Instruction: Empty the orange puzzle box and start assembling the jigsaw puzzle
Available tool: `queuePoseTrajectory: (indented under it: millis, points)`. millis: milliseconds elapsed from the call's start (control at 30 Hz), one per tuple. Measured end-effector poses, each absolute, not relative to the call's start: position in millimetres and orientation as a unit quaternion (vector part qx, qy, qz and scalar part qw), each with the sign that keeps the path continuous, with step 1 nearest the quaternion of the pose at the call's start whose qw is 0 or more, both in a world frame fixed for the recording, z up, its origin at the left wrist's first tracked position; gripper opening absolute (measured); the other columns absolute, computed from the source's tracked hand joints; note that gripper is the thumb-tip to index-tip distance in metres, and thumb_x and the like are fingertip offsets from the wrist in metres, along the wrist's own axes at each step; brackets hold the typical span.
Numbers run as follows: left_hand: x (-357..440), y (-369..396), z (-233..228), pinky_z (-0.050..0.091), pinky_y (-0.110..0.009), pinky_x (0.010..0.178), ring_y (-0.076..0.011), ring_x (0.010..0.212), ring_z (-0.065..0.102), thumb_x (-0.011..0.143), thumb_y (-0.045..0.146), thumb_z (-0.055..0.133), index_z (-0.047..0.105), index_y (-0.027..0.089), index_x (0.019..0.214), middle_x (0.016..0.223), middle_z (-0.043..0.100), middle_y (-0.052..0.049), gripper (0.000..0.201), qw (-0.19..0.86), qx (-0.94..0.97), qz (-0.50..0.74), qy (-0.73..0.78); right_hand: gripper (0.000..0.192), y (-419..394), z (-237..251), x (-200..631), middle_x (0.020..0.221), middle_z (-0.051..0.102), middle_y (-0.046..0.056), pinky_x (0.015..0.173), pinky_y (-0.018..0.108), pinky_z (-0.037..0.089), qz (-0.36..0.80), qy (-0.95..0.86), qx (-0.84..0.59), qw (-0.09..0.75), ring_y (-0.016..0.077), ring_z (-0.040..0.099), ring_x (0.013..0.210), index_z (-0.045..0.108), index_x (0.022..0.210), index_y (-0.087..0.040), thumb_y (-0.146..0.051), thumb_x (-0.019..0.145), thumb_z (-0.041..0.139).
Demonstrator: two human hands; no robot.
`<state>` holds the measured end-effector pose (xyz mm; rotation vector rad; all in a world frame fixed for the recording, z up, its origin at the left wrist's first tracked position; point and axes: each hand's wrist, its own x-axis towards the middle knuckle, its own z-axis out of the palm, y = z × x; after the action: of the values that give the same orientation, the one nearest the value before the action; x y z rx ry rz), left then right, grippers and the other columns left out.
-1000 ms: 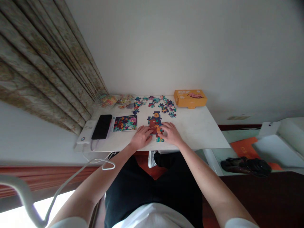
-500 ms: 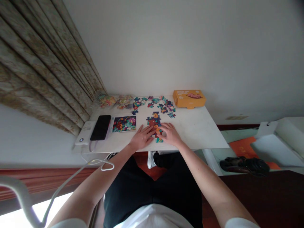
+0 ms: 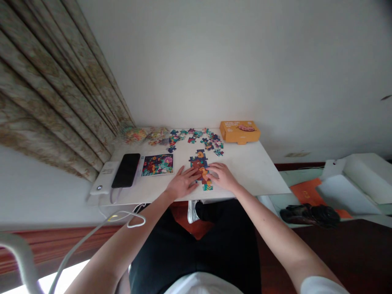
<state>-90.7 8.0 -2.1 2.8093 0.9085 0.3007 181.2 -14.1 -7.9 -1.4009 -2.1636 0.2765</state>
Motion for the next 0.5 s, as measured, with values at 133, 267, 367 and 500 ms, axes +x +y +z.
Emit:
queuePoseTrajectory:
  millis: [133,267,367,500]
  points:
    - [-90,8,-3,0.021,-0.054,0.131,-0.0242,0.15,0.046,0.107,0.039,0.044,0.059,0.032,0.149,0.16,0.053,-0.005,0.045,0.088,0.94,0.11,0.31,0.024,33,-4,201,0.117,0.077,0.01,0.106,0.046,0.053,0.085,-0.725,-0.612,0.304,0.027,0.068,0.114,0.076,0.117,-0.025,-0.027,0.097,0.062]
    - [-89,7,-2,0.022,-0.054,0.13,-0.0234,0.15,0.046,0.107,0.036,0.044,0.06,0.032,0.148,0.159,0.053,-0.005,0.044,0.089,0.939,0.11,0.313,0.045,86,-2,209,0.14,0.069,0.009,0.113,0.047,0.049,0.073,-0.715,-0.648,0.252,0.0293,0.061,0.131,0.069,0.132,-0.024,-0.014,0.088,0.066]
    - [-88,6,-2,0.023,-0.055,0.13,-0.0232,0.15,0.046,0.107,0.036,0.044,0.059,0.031,0.149,0.159,0.053,-0.005,0.044,0.092,0.938,0.113,0.315,0.065,116,-3,205,0.152,0.06,0.008,0.117,0.048,0.044,0.085,-0.748,-0.627,0.2,0.0309,0.054,0.14,0.062,0.144,-0.024,-0.006,0.081,0.068]
    - [-88,6,-2,0.025,-0.055,0.13,-0.0231,0.149,0.047,0.106,0.036,0.046,0.06,0.031,0.148,0.161,0.052,-0.004,0.044,0.098,0.936,0.121,0.315,0.062,140,-8,201,0.146,0.065,0.009,0.111,0.052,0.048,0.099,-0.738,-0.648,0.162,0.0339,0.06,0.132,0.063,0.143,-0.027,-0.012,0.083,0.071]
